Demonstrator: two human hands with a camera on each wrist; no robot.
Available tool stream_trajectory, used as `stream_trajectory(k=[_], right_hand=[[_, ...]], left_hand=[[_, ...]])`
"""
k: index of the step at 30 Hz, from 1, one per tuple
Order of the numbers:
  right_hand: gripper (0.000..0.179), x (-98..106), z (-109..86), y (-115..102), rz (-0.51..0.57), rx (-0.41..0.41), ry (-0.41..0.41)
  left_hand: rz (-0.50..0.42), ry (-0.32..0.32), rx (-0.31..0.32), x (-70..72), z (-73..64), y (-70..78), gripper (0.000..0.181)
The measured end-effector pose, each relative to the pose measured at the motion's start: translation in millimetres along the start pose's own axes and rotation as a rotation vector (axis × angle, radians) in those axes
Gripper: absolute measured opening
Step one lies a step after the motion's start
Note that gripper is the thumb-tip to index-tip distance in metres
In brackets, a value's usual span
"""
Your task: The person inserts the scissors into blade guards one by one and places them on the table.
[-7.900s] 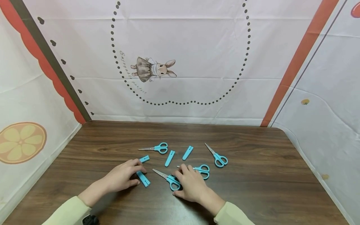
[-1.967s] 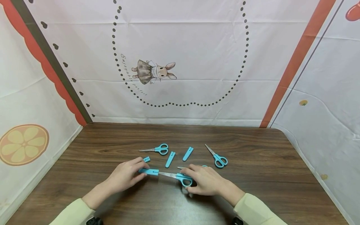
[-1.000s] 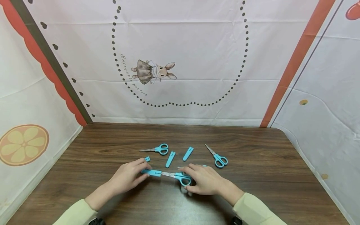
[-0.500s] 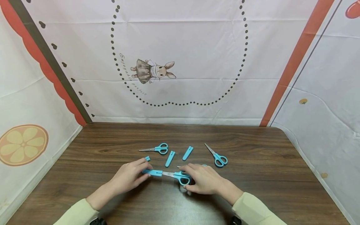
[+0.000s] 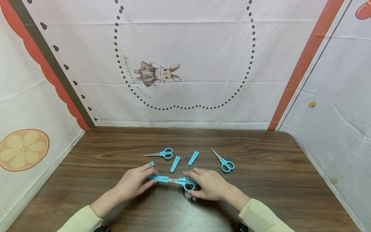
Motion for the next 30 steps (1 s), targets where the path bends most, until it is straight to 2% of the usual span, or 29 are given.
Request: stream_trajectory(k=[22, 30], right_hand=[[0.056, -2.2, 1.0, -2.1, 0.009, -0.001, -0.006], [0.058, -2.8, 0.6, -3.6, -0.008, 0.004, 0.031]], left_hand=[[0.004, 0.009, -0.015, -2.9, 0.6, 3.0, 0.016], [0.003, 0.027, -0.032, -2.3, 0.6, 4.5, 0.016]])
Point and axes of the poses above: each hand's wrist, its own z-axis towards the middle knuckle, its own x-axis out of the back of the hand, y = z × x, the point moved 3 cm from there along z, towards the middle knuckle, and after that the axes turned 10 degrees about y, right-handed, at the moved point
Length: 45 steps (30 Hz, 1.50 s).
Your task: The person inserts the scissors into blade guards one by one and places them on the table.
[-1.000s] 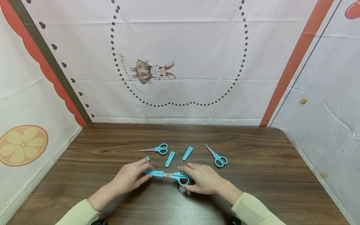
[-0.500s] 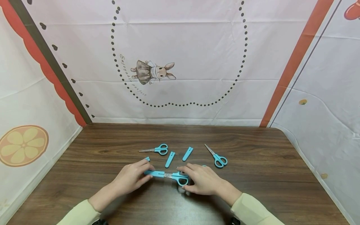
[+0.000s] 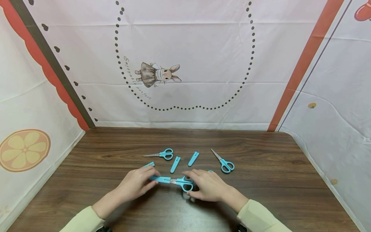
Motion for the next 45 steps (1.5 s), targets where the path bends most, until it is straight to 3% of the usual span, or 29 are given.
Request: stream_trajectory(k=[29, 45], right_hand=[[0.062, 1, -0.4, 3, 0.010, -0.013, 0.072], [0.058, 2, -3.5, 2, 0.030, -0.008, 0.071]], left_hand=[[0.014, -0.017, 0.026, -0.8, 1.6, 5.4, 0.015], [0.065, 0.033, -0.029, 0.8, 3.8, 10.6, 0.015]])
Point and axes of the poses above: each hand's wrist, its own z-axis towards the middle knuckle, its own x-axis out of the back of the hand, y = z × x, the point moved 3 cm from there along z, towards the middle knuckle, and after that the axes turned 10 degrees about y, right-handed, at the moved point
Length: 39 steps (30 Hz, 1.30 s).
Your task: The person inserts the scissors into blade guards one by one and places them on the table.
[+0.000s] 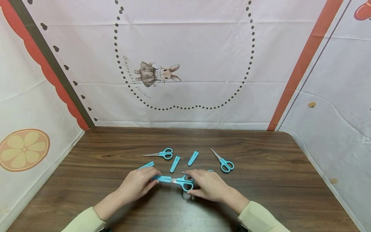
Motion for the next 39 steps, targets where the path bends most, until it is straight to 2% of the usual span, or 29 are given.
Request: stream_trajectory(k=[13, 26, 33, 39], right_hand=[[0.058, 0.5, 2.5, -1.3, 0.027, -0.003, 0.003], [0.060, 1.7, 1.6, -2.3, 0.015, 0.048, 0.052], [0.059, 1.8, 1.5, -3.0, 0.031, 0.051, 0.059], [0.059, 1.8, 1.9, -1.7, 0.068, 0.032, 0.054]], left_hand=[[-0.007, 0.033, -0.012, 0.7, -2.1, -2.9, 0.016], [-0.112, 0.003, 0.039, 2.0, -0.2, -4.4, 0.015], [-0.115, -0.018, 0.048, 2.6, 2.2, -3.6, 0.015], [-0.104, -0.001, 0.031, 3.4, 3.6, -2.2, 0.014]])
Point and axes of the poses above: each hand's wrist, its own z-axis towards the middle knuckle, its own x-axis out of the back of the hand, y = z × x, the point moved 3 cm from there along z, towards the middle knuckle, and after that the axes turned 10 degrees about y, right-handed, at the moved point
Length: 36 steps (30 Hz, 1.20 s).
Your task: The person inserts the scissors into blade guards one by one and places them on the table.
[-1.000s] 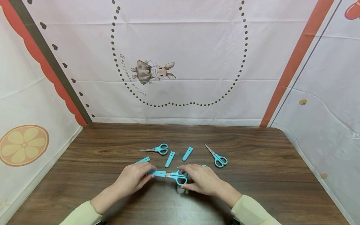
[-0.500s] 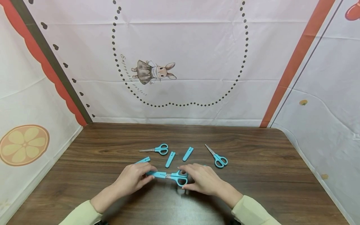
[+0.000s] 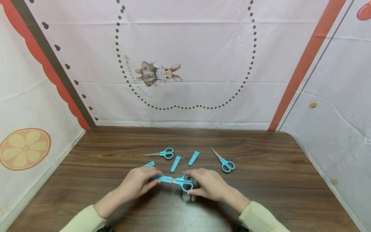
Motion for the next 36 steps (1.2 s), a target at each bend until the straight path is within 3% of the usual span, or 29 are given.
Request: stream_trajectory(k=[8, 36], right_hand=[[0.059, 2.2, 0.0, -0.9, -0.007, 0.015, 0.004], [0.059, -2.1, 3.5, -3.7, -0.011, 0.002, 0.006]], left_hand=[[0.035, 0.021, -0.054, -2.2, -0.2, 1.9, 0.016], [-0.006, 0.023, -0.066, -5.0, 2.9, 4.6, 0.017]])
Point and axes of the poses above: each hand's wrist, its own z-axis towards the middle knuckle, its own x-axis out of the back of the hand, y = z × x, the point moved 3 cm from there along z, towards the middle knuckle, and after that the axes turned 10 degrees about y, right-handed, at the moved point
